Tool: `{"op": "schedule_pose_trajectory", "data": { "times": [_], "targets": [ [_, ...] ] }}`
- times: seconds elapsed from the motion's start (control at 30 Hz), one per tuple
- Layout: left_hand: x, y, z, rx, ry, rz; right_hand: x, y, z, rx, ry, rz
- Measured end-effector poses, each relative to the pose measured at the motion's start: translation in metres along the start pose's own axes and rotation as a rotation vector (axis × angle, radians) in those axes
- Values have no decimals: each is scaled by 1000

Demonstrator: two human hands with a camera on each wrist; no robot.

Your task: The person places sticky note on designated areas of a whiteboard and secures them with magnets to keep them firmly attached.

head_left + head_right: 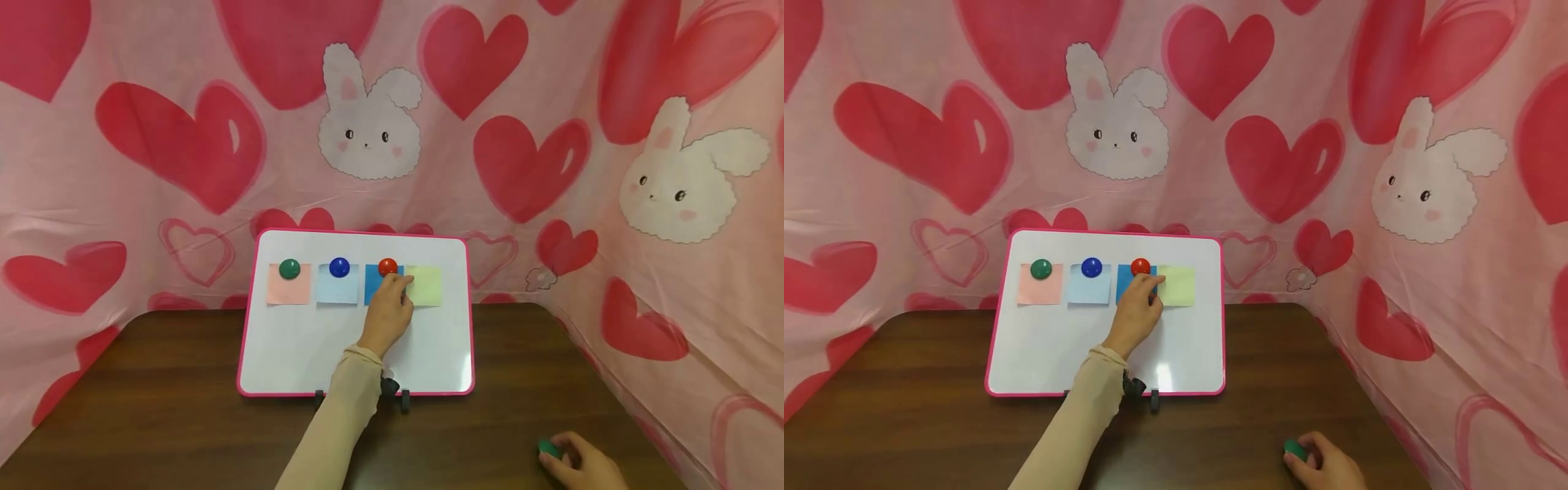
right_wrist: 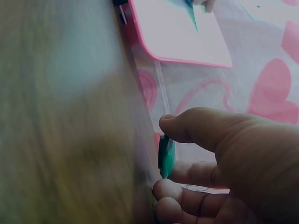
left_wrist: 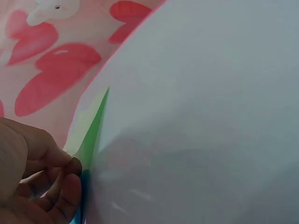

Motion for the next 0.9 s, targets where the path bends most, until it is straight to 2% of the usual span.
{"op": "schedule_pose_trajectory", "data": {
  "times": [0.1,0.4,0.57,0.73,0.9],
  "targets": [
    [0,-1,0,-3,-7,-9,0,-1,1,2,-3,0],
    [0,-2,-2,-41,-21,-97,-1,-2,3,15,7,-5],
    [0,-3,-3,-45,-37,-130,4,3,15,12,49,-30],
    [1,-8,-3,-54,-54,-124,9,10,44,49,151,-87],
    [2,-10,-4,-106,-73,-117,13,15,83,65,348,-223]
  ]
}}
Point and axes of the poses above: each hand's wrist, its own x-axis away from the middle knuckle, its own y-axis out of the back of the hand, z = x × y, the point moved 5 cm from there along -x, towards the middle knuckle, and after that the axes turned 7 degrees about -x, right-handed, at the moved point
